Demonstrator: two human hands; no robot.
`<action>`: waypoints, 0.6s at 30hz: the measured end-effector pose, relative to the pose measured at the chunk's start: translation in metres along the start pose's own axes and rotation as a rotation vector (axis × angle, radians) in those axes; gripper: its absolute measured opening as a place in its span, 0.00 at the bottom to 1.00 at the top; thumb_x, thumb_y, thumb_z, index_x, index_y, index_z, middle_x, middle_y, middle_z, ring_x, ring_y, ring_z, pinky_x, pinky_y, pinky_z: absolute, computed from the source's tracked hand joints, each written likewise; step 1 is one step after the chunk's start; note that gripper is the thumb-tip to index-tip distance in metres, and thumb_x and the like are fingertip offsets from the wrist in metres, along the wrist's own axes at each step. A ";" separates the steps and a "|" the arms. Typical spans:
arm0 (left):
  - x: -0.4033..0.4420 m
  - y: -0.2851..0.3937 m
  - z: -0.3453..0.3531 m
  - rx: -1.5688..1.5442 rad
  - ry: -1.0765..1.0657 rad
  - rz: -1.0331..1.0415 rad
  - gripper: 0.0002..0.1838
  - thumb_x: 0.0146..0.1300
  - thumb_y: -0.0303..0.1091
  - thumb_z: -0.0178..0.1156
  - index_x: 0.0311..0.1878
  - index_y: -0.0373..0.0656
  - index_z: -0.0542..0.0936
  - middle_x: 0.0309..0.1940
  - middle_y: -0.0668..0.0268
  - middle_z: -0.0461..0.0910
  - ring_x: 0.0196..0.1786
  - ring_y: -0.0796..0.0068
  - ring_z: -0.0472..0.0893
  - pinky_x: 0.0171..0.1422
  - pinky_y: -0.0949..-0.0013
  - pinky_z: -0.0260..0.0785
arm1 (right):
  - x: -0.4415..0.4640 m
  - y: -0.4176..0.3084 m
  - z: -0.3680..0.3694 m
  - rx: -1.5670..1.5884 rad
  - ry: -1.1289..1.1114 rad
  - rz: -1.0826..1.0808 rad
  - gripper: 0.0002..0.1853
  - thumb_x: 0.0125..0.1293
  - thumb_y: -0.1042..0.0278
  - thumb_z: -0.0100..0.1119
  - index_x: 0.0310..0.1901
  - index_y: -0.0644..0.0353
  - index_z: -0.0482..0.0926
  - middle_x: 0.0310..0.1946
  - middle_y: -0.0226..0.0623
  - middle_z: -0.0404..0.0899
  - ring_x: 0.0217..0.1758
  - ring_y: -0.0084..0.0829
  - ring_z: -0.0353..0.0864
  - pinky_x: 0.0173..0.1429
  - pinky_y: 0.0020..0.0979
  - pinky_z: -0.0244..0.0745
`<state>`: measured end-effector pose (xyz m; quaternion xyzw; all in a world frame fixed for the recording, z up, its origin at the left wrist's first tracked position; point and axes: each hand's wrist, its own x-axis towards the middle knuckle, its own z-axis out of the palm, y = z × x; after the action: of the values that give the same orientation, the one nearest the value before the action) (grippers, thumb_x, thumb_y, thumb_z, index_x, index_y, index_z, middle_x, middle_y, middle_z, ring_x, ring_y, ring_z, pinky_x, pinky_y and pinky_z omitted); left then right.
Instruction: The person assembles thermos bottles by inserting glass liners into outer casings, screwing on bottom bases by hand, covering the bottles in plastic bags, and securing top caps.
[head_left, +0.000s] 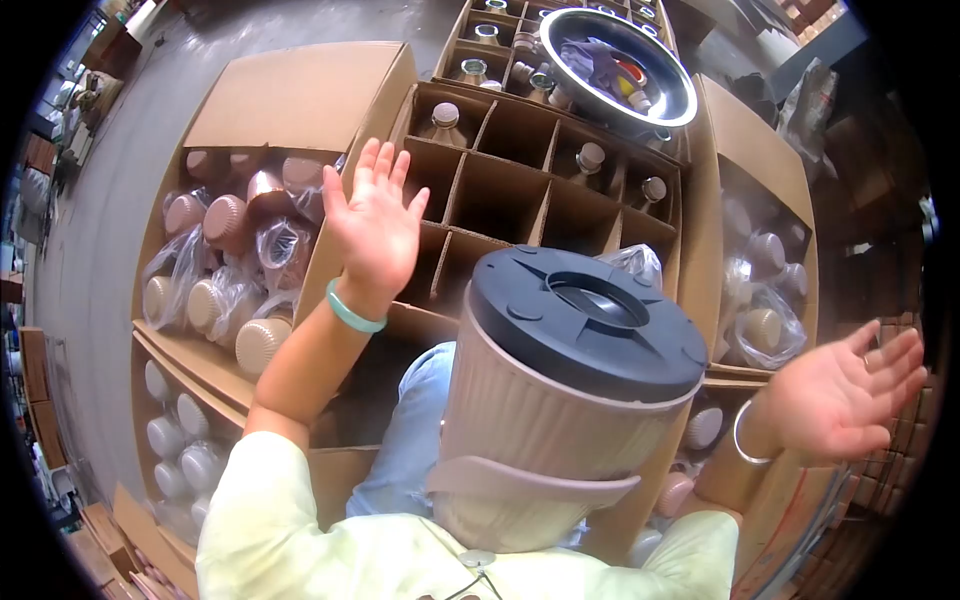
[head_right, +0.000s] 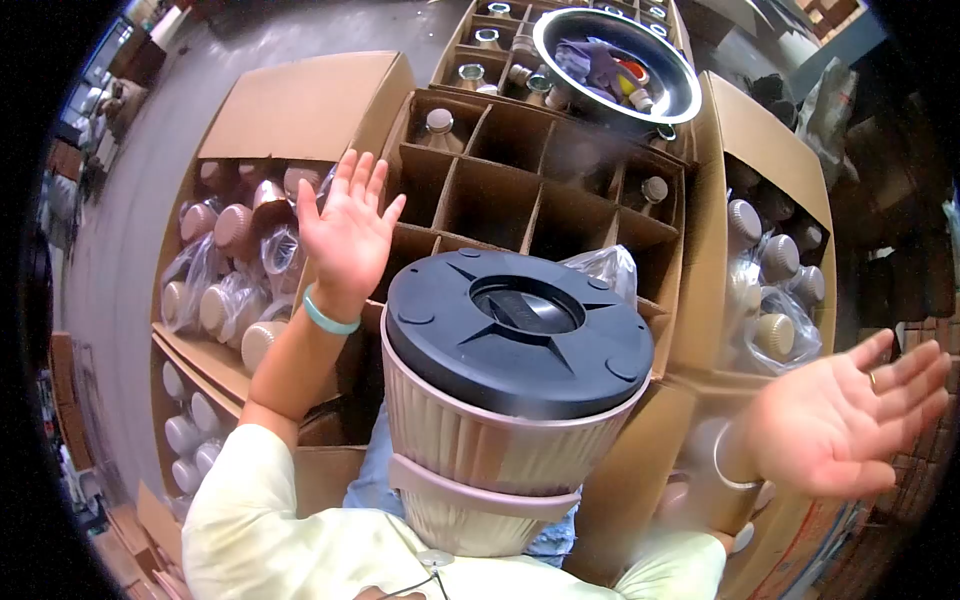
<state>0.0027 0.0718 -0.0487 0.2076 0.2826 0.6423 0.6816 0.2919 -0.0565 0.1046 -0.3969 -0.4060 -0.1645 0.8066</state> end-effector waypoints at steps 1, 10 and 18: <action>-0.009 -0.003 0.018 -0.008 0.019 0.047 0.46 0.70 0.71 0.37 0.78 0.43 0.53 0.80 0.59 0.51 0.82 0.64 0.48 0.82 0.44 0.33 | -0.013 -0.003 0.011 -0.038 0.018 0.042 0.44 0.74 0.30 0.27 0.79 0.58 0.50 0.81 0.45 0.48 0.84 0.43 0.45 0.82 0.58 0.30; -0.040 0.016 0.056 0.325 -0.373 0.105 0.55 0.63 0.82 0.28 0.82 0.50 0.40 0.83 0.59 0.35 0.83 0.63 0.37 0.80 0.40 0.22 | -0.034 0.005 0.003 0.198 -0.345 0.304 0.54 0.66 0.17 0.30 0.79 0.58 0.48 0.81 0.42 0.46 0.84 0.37 0.40 0.82 0.53 0.24; -0.072 0.008 0.083 0.478 -0.525 0.425 0.45 0.72 0.71 0.26 0.81 0.47 0.46 0.82 0.60 0.42 0.83 0.62 0.40 0.80 0.41 0.21 | -0.072 0.003 -0.004 0.284 -0.496 0.474 0.47 0.71 0.25 0.27 0.79 0.56 0.48 0.81 0.40 0.45 0.85 0.40 0.38 0.80 0.54 0.18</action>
<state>0.0495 0.0075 0.0280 0.5706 0.1909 0.6103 0.5153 0.2514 -0.0620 0.0453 -0.3920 -0.5045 0.1860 0.7464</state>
